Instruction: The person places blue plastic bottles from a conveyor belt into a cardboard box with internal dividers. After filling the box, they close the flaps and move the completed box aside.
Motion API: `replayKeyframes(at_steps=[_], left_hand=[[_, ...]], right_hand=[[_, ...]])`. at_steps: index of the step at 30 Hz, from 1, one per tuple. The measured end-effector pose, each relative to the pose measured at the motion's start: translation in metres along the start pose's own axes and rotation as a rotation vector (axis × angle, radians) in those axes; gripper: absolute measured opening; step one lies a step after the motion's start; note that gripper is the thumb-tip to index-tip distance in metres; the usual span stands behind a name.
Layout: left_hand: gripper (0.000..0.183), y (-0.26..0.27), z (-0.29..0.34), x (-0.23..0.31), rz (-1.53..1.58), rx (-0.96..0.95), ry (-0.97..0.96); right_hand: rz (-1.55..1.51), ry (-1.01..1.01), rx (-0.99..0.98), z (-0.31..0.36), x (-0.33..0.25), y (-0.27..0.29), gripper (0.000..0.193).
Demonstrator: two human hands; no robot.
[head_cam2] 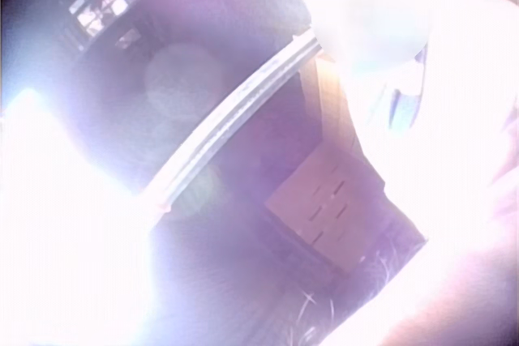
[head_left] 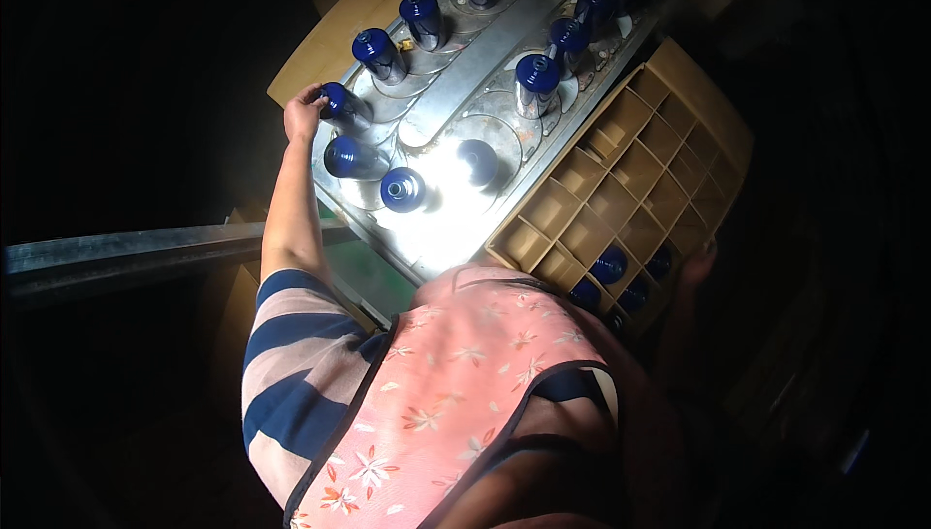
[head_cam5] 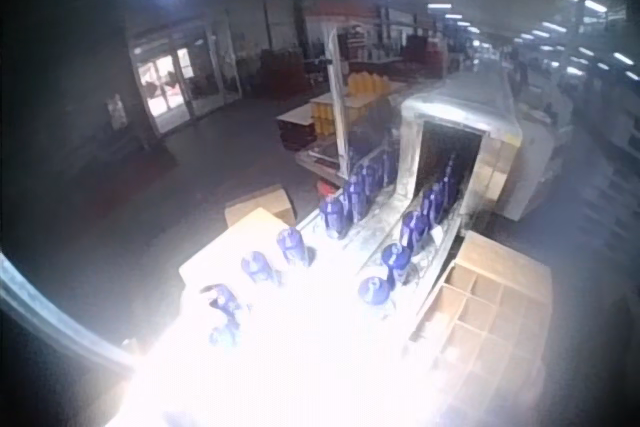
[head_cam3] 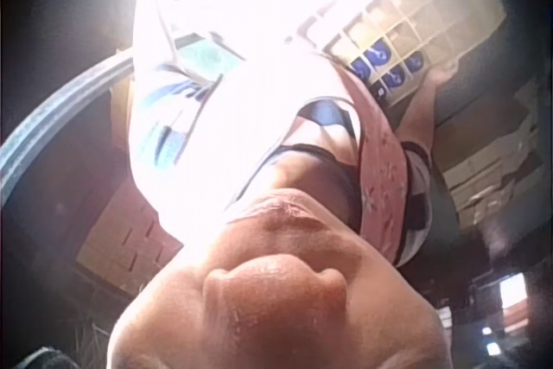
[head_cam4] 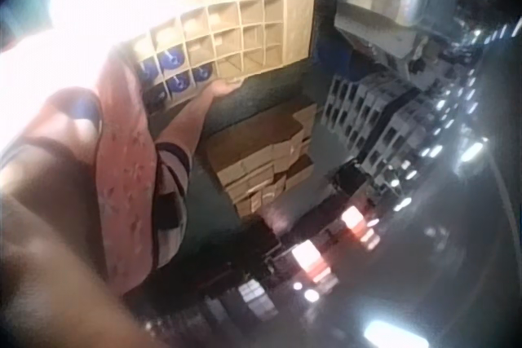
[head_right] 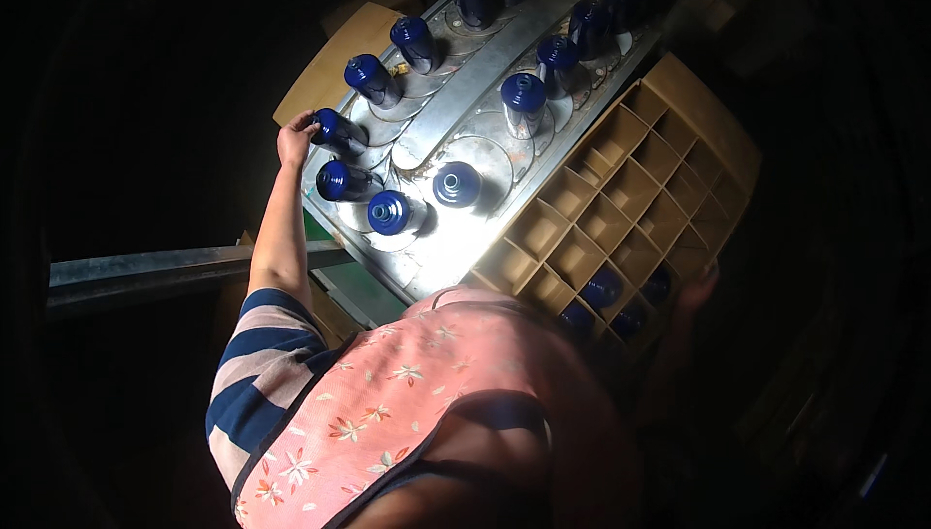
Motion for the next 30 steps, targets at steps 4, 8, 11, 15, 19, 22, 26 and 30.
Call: replayKeyframes(at_steps=[4, 8, 11, 15, 19, 22, 26, 30], left_hand=[[0.041, 0.02, 0.063, 0.05, 0.253, -0.14, 0.016], [0.044, -0.041, 0.126, 0.123, 0.352, -0.587, -0.108], [0.052, -0.102, 0.167, 0.166, 0.246, -0.831, -0.397], [0.049, -0.156, 0.178, 0.195, 0.144, -0.954, -0.527], [0.037, -0.183, 0.163, 0.207, 0.303, -0.967, -0.41], [0.032, -0.203, 0.151, 0.211, 0.255, -0.79, -0.434], [0.031, -0.24, 0.149, 0.221, 0.182, -0.738, -0.306], [0.049, -0.251, 0.152, 0.239, 0.169, -0.684, -0.376]], right_hand=[[-0.429, -0.331, -0.033, -0.002, 0.016, -0.003, 0.039], [-0.135, 0.011, -0.049, -0.007, -0.008, -0.003, 0.038], [-0.065, -0.073, -0.074, -0.005, -0.014, -0.01, 0.039], [0.171, -0.087, -0.019, -0.008, -0.018, -0.014, 0.039], [-0.089, -0.247, -0.026, -0.013, -0.015, -0.013, 0.039], [0.01, -0.181, 0.027, -0.014, -0.018, -0.009, 0.038], [0.017, -0.27, 0.027, -0.009, -0.016, -0.009, 0.037], [-0.039, -0.259, 0.115, -0.005, -0.035, 0.002, 0.037]])
Point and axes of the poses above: each hand's wrist, its own z-axis away from the middle knuckle, its own y-axis out of the back of the hand, x = y × z, the point moved 5 cm from there along -z, towards the middle knuckle, and after that the axes turned 13 degrees about x, right-handed, at the moved point
